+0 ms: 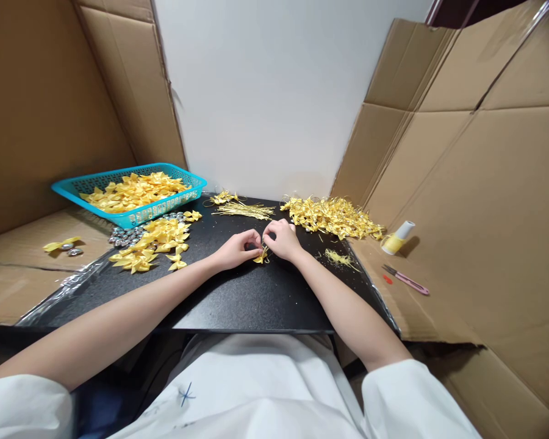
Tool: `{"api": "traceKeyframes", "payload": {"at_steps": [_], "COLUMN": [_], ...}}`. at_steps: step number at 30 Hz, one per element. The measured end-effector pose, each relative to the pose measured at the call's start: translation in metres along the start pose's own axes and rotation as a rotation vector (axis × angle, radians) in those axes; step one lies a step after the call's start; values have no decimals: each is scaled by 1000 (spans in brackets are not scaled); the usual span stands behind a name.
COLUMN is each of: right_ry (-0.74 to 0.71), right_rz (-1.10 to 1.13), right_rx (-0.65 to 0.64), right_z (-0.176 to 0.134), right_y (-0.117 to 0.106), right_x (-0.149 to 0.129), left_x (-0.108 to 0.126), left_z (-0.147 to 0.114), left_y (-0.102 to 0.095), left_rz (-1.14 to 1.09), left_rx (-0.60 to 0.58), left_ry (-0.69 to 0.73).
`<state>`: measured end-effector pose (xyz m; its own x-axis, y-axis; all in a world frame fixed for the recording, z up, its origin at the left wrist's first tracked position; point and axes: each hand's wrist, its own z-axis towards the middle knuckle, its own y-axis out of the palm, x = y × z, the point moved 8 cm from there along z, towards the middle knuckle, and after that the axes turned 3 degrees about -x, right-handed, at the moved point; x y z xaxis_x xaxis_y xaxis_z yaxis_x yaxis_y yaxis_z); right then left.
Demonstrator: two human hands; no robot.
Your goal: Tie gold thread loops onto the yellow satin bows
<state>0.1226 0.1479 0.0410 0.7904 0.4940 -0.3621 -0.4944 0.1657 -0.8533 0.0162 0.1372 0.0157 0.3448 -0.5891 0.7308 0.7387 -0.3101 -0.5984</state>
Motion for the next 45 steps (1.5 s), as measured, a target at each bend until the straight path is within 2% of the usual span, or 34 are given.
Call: {"api": "traceKeyframes", "payload": {"at_steps": [25,39,45], "right_ry": [42,19,24], "right_rz": [-6,-192,-199], "right_rx": [32,39,41], "right_z": [0,1,0], "right_y": [-4,-5,-5], "right_x": [4,6,10], "left_x": [3,3,5], "left_z": [0,0,-1], "left_y": [3,2,2], "left_rz": [-20,-59,-25], "left_rx": [-27,-29,-19], "left_ry": [1,13,10]}}
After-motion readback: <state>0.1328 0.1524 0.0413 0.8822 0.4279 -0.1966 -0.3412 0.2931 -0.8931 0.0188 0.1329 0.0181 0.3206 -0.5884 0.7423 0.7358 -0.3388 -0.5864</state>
